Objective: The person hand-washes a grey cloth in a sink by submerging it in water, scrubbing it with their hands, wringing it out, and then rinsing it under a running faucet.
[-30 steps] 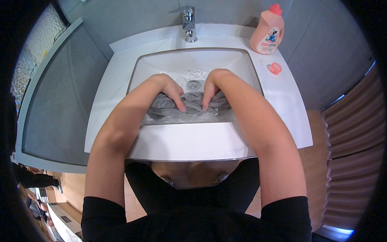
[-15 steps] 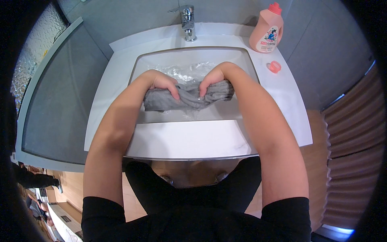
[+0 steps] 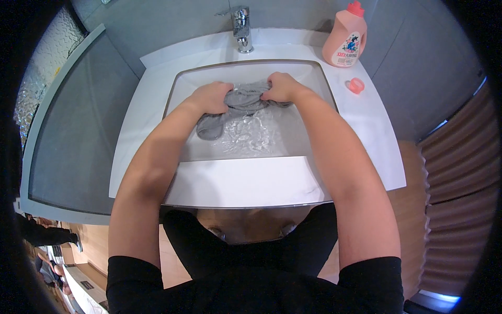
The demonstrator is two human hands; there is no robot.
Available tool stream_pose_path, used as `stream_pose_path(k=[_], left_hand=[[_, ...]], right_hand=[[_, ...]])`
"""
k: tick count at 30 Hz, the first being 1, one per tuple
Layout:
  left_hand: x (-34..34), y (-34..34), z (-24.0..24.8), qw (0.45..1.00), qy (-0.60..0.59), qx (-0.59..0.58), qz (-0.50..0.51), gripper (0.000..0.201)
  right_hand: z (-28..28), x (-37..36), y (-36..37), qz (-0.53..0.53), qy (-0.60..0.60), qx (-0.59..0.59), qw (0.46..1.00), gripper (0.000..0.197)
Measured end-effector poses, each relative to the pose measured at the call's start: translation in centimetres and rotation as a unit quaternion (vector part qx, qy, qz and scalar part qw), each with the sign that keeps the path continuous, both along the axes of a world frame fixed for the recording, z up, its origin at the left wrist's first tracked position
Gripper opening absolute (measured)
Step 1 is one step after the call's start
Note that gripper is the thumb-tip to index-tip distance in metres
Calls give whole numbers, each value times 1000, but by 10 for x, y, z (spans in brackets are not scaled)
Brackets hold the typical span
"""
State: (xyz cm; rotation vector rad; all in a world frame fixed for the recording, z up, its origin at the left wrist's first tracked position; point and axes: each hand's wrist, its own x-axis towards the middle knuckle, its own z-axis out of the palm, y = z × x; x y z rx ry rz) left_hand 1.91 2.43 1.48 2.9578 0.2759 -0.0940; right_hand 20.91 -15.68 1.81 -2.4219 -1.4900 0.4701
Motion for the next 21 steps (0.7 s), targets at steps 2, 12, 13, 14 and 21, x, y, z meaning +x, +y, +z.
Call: stream_pose_path(k=[2,12,13,14,21], left_hand=[[-1,-4,3,996,-49,73,22,47],[4,2,-17,966,-138,218,-5,46],[4,0,-19,973,-96,210,-23,52],[2,-4,-17,973,-96,210,-22,52],[-2,-6,-13,997,57,54,-27,82]], right_hand=[[1,-9,0,-8,-47,33,998,50],[-20,-7,4,-10,-130,51,990,54],[-23,-4,3,-11,-131,51,990,54],[-24,-7,2,-6,-124,36,992,61],[-1,-29,-1,92,-133,-106,981,85]])
